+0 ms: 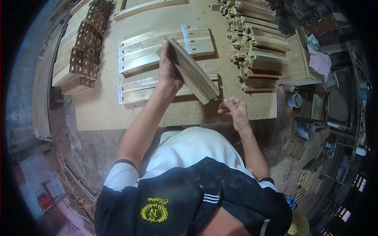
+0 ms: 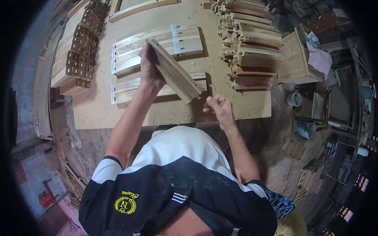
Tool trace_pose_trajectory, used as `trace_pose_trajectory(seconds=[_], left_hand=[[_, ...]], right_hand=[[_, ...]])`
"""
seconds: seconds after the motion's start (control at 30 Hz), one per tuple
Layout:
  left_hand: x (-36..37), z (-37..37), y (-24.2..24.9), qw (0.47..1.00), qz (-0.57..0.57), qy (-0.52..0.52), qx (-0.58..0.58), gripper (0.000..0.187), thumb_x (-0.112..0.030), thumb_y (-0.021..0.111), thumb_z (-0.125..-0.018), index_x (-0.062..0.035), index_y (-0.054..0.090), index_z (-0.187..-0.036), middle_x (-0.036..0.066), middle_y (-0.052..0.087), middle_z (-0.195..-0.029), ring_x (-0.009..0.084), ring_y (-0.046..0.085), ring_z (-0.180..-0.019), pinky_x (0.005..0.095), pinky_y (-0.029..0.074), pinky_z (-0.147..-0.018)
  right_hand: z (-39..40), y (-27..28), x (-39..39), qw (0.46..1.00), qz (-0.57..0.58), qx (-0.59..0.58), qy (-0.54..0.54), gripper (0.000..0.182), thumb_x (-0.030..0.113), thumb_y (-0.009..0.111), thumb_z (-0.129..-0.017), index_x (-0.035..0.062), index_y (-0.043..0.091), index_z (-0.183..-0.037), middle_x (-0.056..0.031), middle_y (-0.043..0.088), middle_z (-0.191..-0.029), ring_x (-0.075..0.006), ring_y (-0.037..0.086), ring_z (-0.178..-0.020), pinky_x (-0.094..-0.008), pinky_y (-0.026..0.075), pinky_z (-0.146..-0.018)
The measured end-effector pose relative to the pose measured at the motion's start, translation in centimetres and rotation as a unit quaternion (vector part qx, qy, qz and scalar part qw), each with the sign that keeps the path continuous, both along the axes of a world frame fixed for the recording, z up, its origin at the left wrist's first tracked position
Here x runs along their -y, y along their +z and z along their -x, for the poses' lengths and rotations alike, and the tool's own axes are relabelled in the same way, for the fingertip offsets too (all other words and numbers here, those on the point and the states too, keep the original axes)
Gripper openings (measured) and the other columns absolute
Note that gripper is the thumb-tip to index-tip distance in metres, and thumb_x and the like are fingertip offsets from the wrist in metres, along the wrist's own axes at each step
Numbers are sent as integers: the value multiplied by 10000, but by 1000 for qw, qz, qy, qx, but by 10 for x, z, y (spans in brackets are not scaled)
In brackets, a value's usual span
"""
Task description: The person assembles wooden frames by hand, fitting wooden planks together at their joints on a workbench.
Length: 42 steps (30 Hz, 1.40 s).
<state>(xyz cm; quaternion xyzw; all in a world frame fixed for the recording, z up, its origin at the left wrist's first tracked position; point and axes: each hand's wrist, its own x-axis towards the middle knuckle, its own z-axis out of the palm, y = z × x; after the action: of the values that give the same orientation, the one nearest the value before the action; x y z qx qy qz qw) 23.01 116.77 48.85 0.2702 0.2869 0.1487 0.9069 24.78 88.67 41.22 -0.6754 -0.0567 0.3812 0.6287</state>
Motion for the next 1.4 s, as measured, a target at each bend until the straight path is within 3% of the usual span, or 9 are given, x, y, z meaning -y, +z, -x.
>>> trace_pose_trajectory(seconds=[0.23,0.63,0.93,1.03,1.07,1.17,1.3,1.33,1.4], left_hand=[[13,-28,-20,952,-301,12,49,454,-509,694,-879,-59,632,-856,6,584,-723,93,550,-636,264,456,-556],[42,-12,-45,859,-507,64,29,373,-347,732,-882,15,685,-961,93,712,-827,130,640,-748,298,525,-699],[43,-4,-42,867,-493,52,43,351,-327,736,-875,13,659,-922,81,691,-789,133,636,-721,295,520,-671],[48,12,-51,814,-570,85,73,308,-293,730,-874,3,641,-869,90,648,-776,175,632,-680,314,507,-627],[45,17,-62,706,-695,94,98,301,-287,733,-861,-5,630,-880,106,593,-778,236,604,-629,354,477,-564],[49,19,-83,658,-729,131,136,346,-330,745,-840,-12,627,-905,111,552,-773,278,565,-614,384,448,-531],[53,19,-96,701,-708,82,22,354,-346,701,-852,-43,650,-1028,144,656,-939,341,630,-821,449,500,-769],[61,13,-118,643,-734,216,6,432,-352,735,-825,-39,619,-1100,151,652,-991,347,628,-855,450,498,-786],[54,22,-100,717,-687,98,65,506,-410,789,-756,-34,594,-1032,140,622,-933,306,620,-826,416,503,-750]], right_hand=[[-41,19,-71,913,14,405,39,437,195,725,-871,-44,586,-1208,-131,694,-951,-231,675,-922,-358,549,-778],[-60,-5,-96,900,1,391,194,253,248,688,-887,17,640,-979,-177,682,-875,-356,675,-824,-433,522,-732],[-56,-15,-92,860,-12,475,184,206,200,704,-871,29,638,-965,-163,663,-894,-371,643,-814,-435,514,-718],[-56,-14,-91,813,-63,548,187,211,148,727,-848,44,614,-993,-149,659,-901,-361,639,-795,-425,512,-695],[-55,-20,-88,799,-58,562,204,237,135,735,-838,49,605,-1017,-146,658,-907,-357,640,-793,-424,513,-693],[-57,-35,-75,774,-48,589,228,317,106,752,-813,60,581,-1076,-141,653,-919,-350,643,-794,-427,513,-687],[-55,-19,-87,734,-103,643,190,329,67,750,-794,67,561,-1063,-143,635,-893,-360,631,-786,-445,504,-677],[-55,-19,-87,718,-84,661,201,324,53,742,-796,69,560,-1064,-144,632,-887,-361,629,-786,-450,502,-675],[-50,-34,-77,705,-30,679,202,303,37,730,-797,63,572,-1055,-147,641,-900,-366,629,-797,-443,509,-694]])
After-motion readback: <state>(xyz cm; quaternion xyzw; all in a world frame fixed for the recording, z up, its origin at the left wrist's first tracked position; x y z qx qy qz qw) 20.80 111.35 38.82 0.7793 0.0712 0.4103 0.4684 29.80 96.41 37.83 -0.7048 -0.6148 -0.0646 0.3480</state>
